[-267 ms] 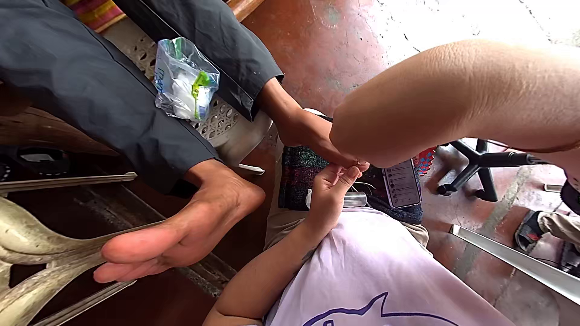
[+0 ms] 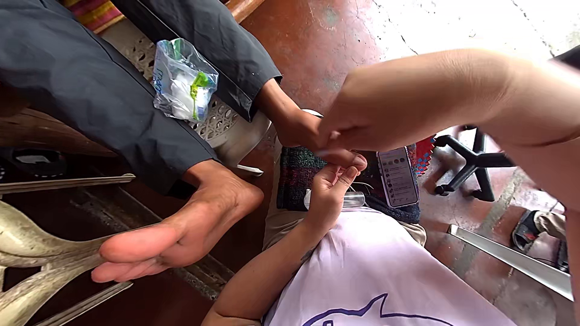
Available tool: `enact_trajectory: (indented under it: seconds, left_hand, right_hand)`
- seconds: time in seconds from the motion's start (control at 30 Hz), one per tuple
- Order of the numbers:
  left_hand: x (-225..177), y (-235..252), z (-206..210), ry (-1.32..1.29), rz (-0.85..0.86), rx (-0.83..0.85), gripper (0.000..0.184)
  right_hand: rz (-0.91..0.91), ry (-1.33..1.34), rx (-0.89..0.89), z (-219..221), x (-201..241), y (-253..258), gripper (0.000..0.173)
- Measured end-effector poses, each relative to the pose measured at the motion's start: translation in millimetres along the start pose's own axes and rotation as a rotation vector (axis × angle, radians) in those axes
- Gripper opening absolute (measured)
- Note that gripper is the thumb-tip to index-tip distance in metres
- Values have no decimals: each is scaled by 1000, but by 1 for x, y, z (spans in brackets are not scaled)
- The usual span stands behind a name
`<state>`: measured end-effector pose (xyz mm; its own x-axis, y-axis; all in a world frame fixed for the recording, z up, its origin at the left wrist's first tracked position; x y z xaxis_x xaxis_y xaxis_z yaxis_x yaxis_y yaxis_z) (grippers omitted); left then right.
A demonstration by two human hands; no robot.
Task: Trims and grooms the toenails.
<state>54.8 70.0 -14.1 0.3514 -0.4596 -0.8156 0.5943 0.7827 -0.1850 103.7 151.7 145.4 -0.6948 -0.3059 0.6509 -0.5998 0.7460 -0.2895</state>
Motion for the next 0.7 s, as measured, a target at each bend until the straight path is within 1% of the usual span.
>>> enact_trajectory:
  seconds: [0.03, 0.07, 0.1, 0.13, 0.17, 0.23, 0.27, 0.3, 0.33, 0.37, 0.4, 0.47, 0.57, 0.6, 0.67, 0.7]
  left_hand:
    - [0, 0, 0, 0, -6, -14, 19]
    - [1, -1, -2, -6, -16, -41, 18]
    - [2, -2, -3, -15, -25, -63, 17]
    - [4, -3, -4, -16, -30, -70, 17]
    - [5, -3, -5, -2, -29, -67, 18]
    - [4, 0, -2, 15, -17, -7, 16]
    - [2, 1, -1, 19, -9, 9, 17]
    - [3, 1, 0, 13, -8, 10, 17]
    - [3, 1, 1, -5, -15, 6, 18]
    - [4, 1, 1, -32, -26, -1, 17]
    - [5, 0, 1, -66, -46, -14, 16]
    - [7, 0, 1, -133, -82, -40, 12]
    - [5, -1, 2, -182, -66, -91, 17]
    - [3, -1, 2, -183, -49, -100, 17]
    - [1, 0, 3, -178, -8, -99, 14]
    - [0, 0, 4, -175, 9, -98, 13]
  right_hand:
    - [-135, 180, -195, 1, 2, -7, 15]
    - [-214, 366, -325, 9, 0, -14, 13]
    - [-225, 499, -379, 24, -5, -22, 12]
    - [-196, 541, -358, 42, -11, -32, 11]
    - [-159, 517, -275, 62, -15, -43, 10]
    - [-121, 369, -67, 89, -23, -69, 15]
    - [-104, 318, -67, 92, -27, -82, 18]
    - [-76, 291, -158, 88, -30, -92, 19]
    - [-36, 278, -296, 80, -34, -101, 20]
    - [4, 268, -416, 75, -38, -108, 25]
    - [36, 259, -487, 73, -42, -113, 33]
    - [68, 268, -503, 79, -46, -117, 41]
    - [76, 403, -418, 86, -52, -119, 42]
    - [81, 468, -414, 85, -54, -120, 38]
    - [126, 571, -461, 78, -62, -121, 22]
    - [159, 604, -473, 76, -66, -121, 18]
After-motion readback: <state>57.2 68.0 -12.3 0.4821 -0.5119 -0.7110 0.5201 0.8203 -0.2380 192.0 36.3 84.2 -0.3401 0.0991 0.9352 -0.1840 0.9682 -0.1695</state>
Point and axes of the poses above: each hand's wrist, its own y-axis towards the middle knuckle, its own z-axis out of the palm, x = y × z, the point moved 9 cm from there along y, towards the middle knuckle, and after that the axes turned 2 degrees about y, right-handed, at the moved point
